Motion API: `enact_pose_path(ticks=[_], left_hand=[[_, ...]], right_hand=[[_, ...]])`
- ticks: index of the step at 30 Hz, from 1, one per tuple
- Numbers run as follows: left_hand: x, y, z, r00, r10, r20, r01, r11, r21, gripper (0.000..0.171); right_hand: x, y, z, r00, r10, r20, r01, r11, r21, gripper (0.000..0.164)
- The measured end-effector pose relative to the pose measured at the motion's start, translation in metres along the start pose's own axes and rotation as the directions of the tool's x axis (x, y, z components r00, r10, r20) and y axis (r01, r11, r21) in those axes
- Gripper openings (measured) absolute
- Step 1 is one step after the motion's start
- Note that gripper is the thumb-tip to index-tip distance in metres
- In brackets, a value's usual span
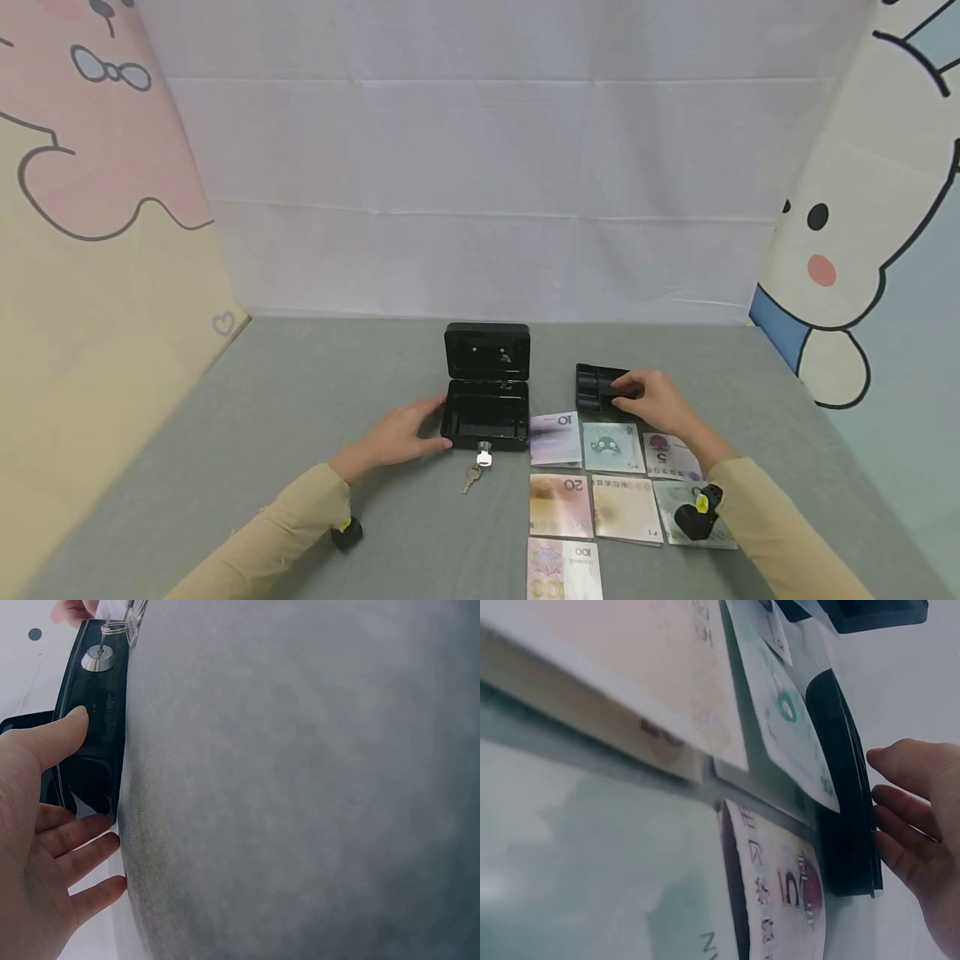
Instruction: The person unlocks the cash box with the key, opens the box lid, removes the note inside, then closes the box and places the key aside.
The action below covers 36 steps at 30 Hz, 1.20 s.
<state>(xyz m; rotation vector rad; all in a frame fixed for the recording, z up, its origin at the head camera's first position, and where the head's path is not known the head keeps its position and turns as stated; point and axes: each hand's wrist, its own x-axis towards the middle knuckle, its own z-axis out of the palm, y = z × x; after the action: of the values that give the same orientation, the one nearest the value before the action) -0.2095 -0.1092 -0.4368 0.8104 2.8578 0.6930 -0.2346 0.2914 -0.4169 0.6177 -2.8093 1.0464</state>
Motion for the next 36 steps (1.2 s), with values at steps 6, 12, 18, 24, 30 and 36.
enact_pose_path(ticks=[6, 12, 18, 24, 30, 36], left_hand=[[0.0, -0.001, 0.001, 1.0, 0.0, 0.001, 0.0, 1.0, 0.001, 0.077], [0.0, 0.0, 0.0, 1.0, -0.01, 0.009, 0.01, 1.0, 0.001, 0.077], [-0.001, 0.002, -0.001, 1.0, -0.02, 0.012, 0.02, 1.0, -0.009, 0.077], [0.0, 0.001, -0.001, 1.0, -0.02, 0.013, 0.02, 1.0, -0.007, 0.077], [0.0, 0.0, 0.0, 1.0, -0.005, 0.006, 0.005, 1.0, -0.001, 0.077], [0.0, 0.001, 0.0, 1.0, -0.008, 0.011, 0.008, 1.0, -0.006, 0.077]], right_hand=[[0.003, 0.005, 0.001, 1.0, 0.006, 0.002, -0.006, 0.998, -0.064, 0.015], [0.006, 0.009, 0.002, 1.0, -0.019, 0.025, 0.021, 0.995, -0.102, 0.008], [0.007, 0.015, 0.004, 0.988, -0.156, -0.003, 0.155, 0.984, -0.083, 0.004], [0.007, 0.013, 0.003, 0.989, -0.144, 0.023, 0.146, 0.984, -0.106, 0.006], [0.008, 0.007, 0.001, 0.993, -0.111, 0.032, 0.115, 0.982, -0.147, 0.009], [0.012, 0.001, -0.003, 0.992, -0.127, 0.002, 0.126, 0.981, -0.149, 0.01]])
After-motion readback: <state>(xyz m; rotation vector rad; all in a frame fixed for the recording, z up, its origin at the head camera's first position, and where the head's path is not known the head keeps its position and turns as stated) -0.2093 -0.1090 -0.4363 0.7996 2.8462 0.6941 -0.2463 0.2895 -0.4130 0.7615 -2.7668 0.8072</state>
